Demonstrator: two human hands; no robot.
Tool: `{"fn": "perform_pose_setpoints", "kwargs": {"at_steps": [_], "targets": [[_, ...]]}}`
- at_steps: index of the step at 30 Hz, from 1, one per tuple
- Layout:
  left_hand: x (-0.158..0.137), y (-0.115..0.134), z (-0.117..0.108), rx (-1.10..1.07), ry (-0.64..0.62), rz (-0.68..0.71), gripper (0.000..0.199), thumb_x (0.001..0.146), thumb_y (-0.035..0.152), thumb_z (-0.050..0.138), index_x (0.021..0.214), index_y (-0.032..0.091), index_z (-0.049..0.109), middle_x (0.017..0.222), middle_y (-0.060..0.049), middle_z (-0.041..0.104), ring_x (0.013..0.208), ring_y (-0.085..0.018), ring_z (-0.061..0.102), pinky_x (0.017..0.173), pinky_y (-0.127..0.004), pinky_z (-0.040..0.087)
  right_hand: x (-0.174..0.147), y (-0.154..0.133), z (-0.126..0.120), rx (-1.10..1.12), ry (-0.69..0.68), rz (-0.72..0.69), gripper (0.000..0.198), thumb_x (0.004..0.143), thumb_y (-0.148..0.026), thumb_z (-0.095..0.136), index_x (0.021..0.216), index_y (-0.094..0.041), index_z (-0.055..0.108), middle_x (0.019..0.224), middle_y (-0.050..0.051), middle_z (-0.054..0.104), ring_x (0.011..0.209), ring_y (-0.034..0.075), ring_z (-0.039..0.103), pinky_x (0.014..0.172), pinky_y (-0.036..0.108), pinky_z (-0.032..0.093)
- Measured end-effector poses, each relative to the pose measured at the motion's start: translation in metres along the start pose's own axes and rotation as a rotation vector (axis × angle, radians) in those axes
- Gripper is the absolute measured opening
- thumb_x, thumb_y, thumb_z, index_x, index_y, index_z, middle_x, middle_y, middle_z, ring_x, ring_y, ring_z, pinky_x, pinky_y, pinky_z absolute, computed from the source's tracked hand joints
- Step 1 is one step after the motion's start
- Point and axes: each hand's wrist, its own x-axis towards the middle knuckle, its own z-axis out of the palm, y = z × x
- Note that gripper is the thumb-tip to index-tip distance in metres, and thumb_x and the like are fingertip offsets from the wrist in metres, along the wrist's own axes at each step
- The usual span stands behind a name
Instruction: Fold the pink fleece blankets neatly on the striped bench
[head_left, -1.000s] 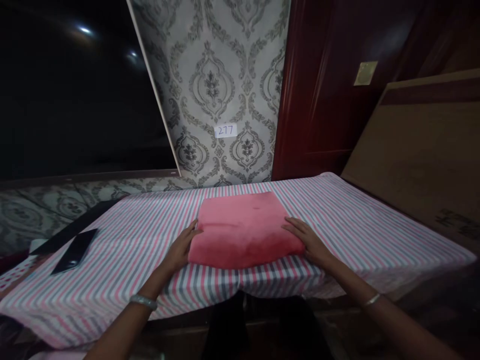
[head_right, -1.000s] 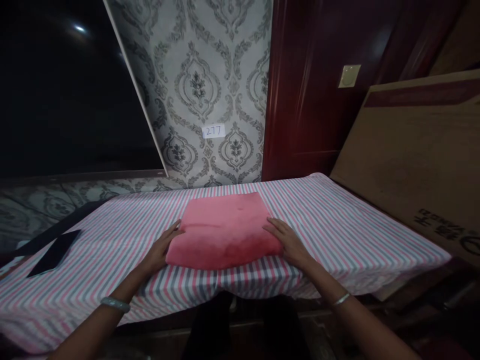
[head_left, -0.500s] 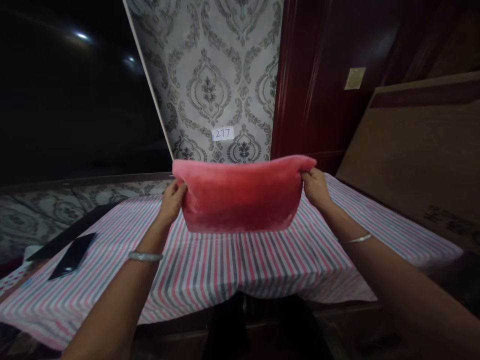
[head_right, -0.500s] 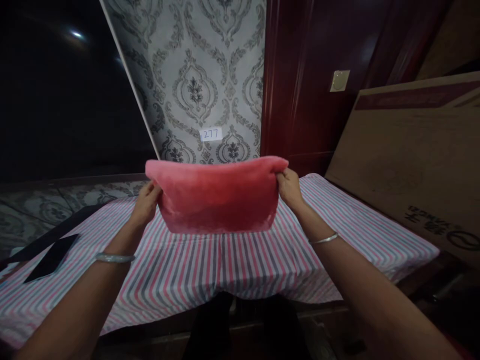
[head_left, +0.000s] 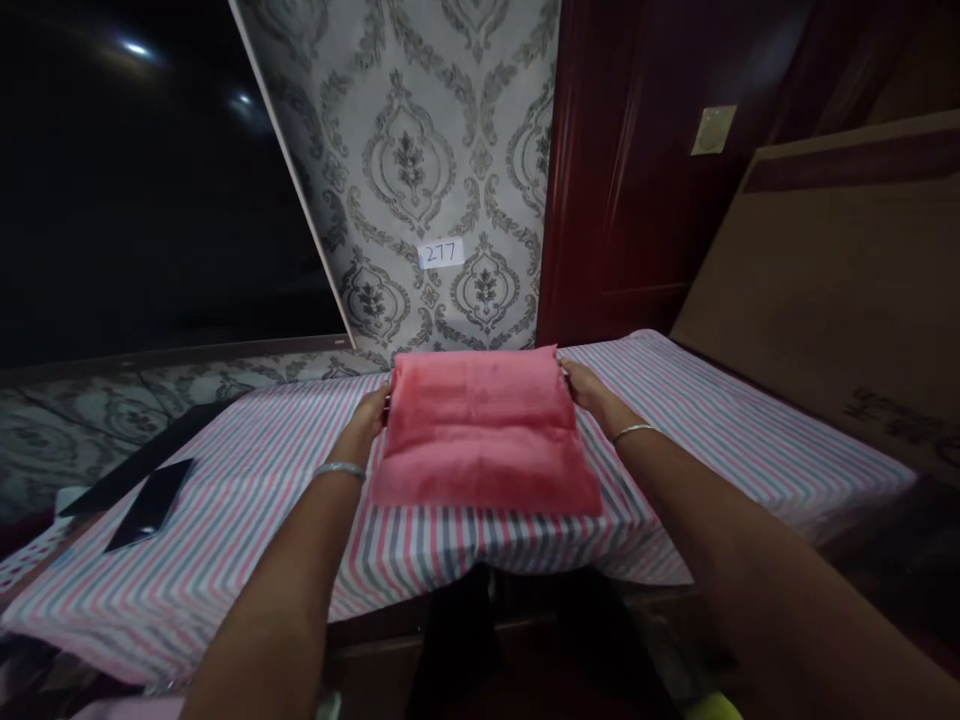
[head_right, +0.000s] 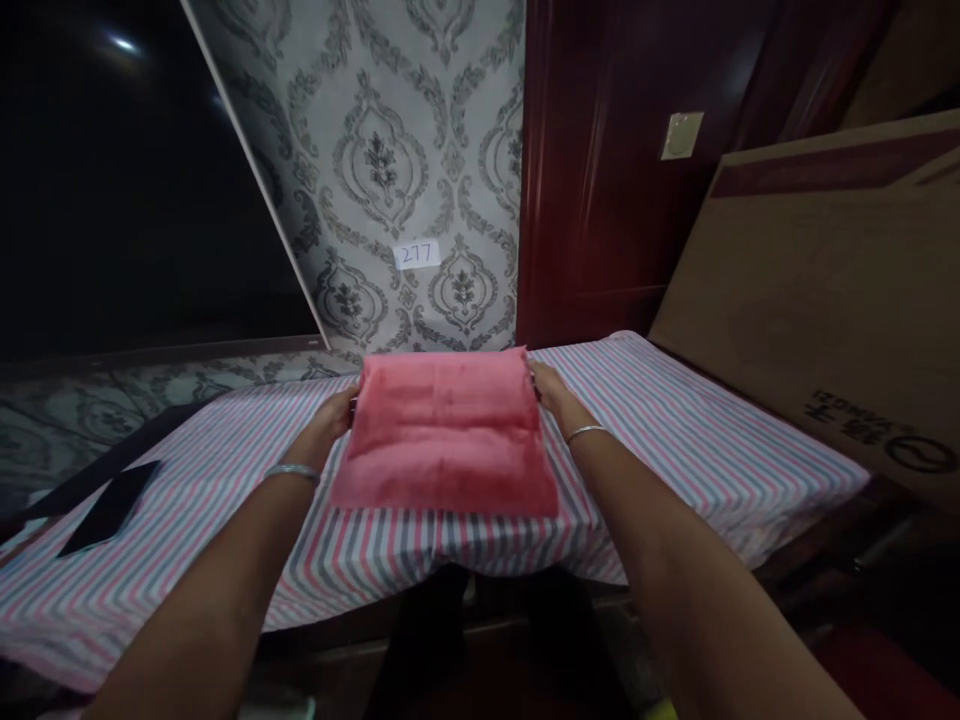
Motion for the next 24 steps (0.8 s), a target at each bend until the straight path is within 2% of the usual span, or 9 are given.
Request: {"fn": "perform_pose_setpoints", "kwargs": {"at_steps": [3,7,10,12,14,17,21,24], "targets": [[0.006,-0.024,-0.01,0.044,-0.013,-0.083,0.039,0.095,0.05,0.053,0.105,0.013,0.066,0.076,-0.01,0.072,0.06,-0.021,0.068,0.051,-0.031,0.053,-0.014,0.026,-0.002,0.006,-0.049,0.138,0.041,0.097,-0.05,0.042,0.092,-0.017,0.065,0.072,0.01,0.07,0.061,0.023,0.064,0.062,0.035,0.054],[0.009,-0.045,-0.021,0.089,-0.05,-0.109,0.037,0.082,0.048,0.074,0.095,0.014,0.068,0.069,-0.006,0.069,0.055,-0.019,0.064,0.052,-0.028,0.051,-0.031,0.046,-0.014,-0.002,-0.087,0.205,0.03,0.092,-0.049,0.055,0.093,-0.019,0.063,0.078,0.006,0.071,0.064,0.02,0.064,0.065,0.031,0.055],[0.007,-0.054,-0.023,0.11,-0.061,-0.068,0.044,0.07,0.041,0.087,0.1,0.014,0.069,0.08,-0.007,0.073,0.064,-0.019,0.067,0.059,-0.028,0.053,-0.037,0.05,-0.016,-0.014,-0.102,0.23,0.03,0.089,-0.047,0.062,0.102,-0.02,0.063,0.088,0.008,0.074,0.071,0.021,0.067,0.068,0.033,0.056],[0.002,-0.056,-0.021,0.107,-0.098,-0.038,0.054,0.063,0.037,0.092,0.108,0.016,0.069,0.094,-0.01,0.076,0.078,-0.022,0.071,0.069,-0.031,0.057,-0.038,0.049,-0.01,0.0,-0.122,0.211,0.033,0.086,-0.043,0.067,0.109,-0.02,0.064,0.097,0.01,0.075,0.079,0.022,0.069,0.074,0.035,0.057],[-0.005,-0.053,-0.018,0.083,-0.184,0.022,0.063,0.06,0.036,0.094,0.115,0.017,0.068,0.105,-0.012,0.076,0.089,-0.025,0.073,0.077,-0.033,0.059,-0.037,0.045,-0.003,0.026,-0.133,0.167,0.035,0.083,-0.035,0.07,0.113,-0.019,0.063,0.102,0.01,0.075,0.085,0.023,0.07,0.079,0.035,0.058],[-0.017,-0.044,-0.013,0.045,-0.264,0.098,0.07,0.06,0.038,0.093,0.12,0.015,0.065,0.105,-0.014,0.076,0.089,-0.027,0.074,0.077,-0.037,0.06,-0.03,0.035,0.001,0.041,-0.107,0.122,0.038,0.081,-0.023,0.067,0.118,-0.016,0.063,0.102,0.009,0.075,0.082,0.022,0.07,0.077,0.034,0.058],[-0.031,-0.038,-0.012,0.027,-0.227,0.128,0.073,0.064,0.036,0.091,0.127,0.017,0.061,0.107,-0.012,0.075,0.083,-0.024,0.073,0.074,-0.037,0.061,-0.021,0.025,-0.01,0.012,-0.051,0.105,0.046,0.08,-0.019,0.068,0.125,-0.015,0.063,0.107,0.008,0.075,0.086,0.021,0.07,0.078,0.032,0.058],[-0.04,-0.049,-0.016,0.112,-0.144,0.098,0.072,0.068,0.035,0.089,0.131,0.018,0.058,0.117,-0.014,0.072,0.088,-0.024,0.073,0.073,-0.034,0.06,-0.025,0.031,-0.018,-0.027,-0.015,0.116,0.042,0.08,-0.021,0.071,0.121,-0.015,0.067,0.106,0.009,0.076,0.088,0.021,0.07,0.08,0.031,0.056]]}}
